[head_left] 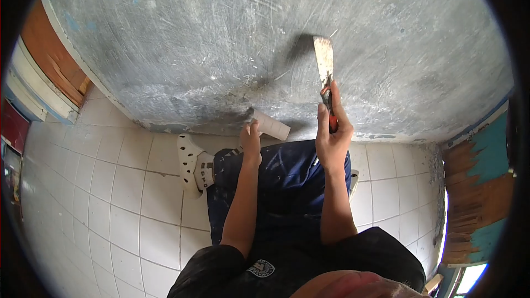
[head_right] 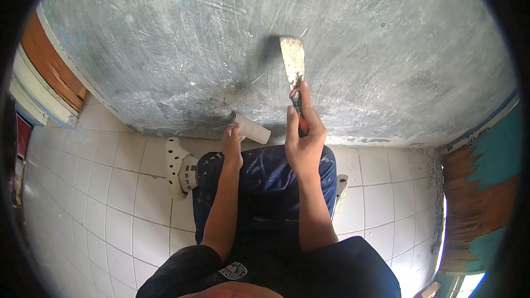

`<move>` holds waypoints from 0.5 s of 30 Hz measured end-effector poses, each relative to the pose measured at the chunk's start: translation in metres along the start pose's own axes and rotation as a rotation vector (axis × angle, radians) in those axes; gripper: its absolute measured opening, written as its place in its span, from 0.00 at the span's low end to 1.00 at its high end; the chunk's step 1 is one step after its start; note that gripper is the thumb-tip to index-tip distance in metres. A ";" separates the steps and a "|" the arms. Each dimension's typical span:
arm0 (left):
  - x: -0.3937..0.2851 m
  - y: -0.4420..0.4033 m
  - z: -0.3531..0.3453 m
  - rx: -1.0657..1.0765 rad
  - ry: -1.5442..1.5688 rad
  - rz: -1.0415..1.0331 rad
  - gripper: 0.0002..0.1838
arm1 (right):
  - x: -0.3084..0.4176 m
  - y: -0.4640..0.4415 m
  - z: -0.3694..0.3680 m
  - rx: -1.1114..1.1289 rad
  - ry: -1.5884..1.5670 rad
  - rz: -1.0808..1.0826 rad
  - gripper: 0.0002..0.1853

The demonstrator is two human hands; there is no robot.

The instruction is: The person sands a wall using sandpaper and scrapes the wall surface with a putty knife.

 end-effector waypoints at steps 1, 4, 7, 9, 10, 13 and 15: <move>-0.003 0.000 -0.002 -0.013 -0.004 -0.005 0.29 | 0.000 0.001 -0.001 0.014 -0.020 -0.019 0.26; 0.003 -0.012 -0.002 -0.025 0.011 -0.004 0.30 | 0.003 -0.009 -0.002 -0.005 -0.048 0.052 0.26; 0.008 0.000 0.003 -0.043 -0.013 0.025 0.30 | -0.001 -0.003 -0.003 0.008 -0.020 -0.049 0.26; -0.003 -0.006 -0.002 -0.051 -0.025 -0.001 0.30 | -0.004 0.000 -0.003 0.014 0.017 -0.012 0.26; -0.004 -0.007 -0.003 -0.040 -0.006 0.006 0.28 | -0.005 -0.001 -0.003 0.022 0.048 0.032 0.26; 0.005 -0.010 -0.002 -0.025 0.001 0.027 0.24 | 0.014 -0.018 -0.002 0.011 -0.030 -0.020 0.26; 0.008 -0.004 0.001 -0.010 -0.026 0.022 0.22 | 0.018 -0.013 -0.002 0.005 -0.020 -0.082 0.27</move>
Point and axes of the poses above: each hand's wrist, its own y-axis away from the middle knuckle, its own z-axis out of the back of the hand, x = y × z, the point moved 4 cm from there along -y, towards the middle knuckle, and after that the axes turned 2 degrees about y, right-handed, at the moved point
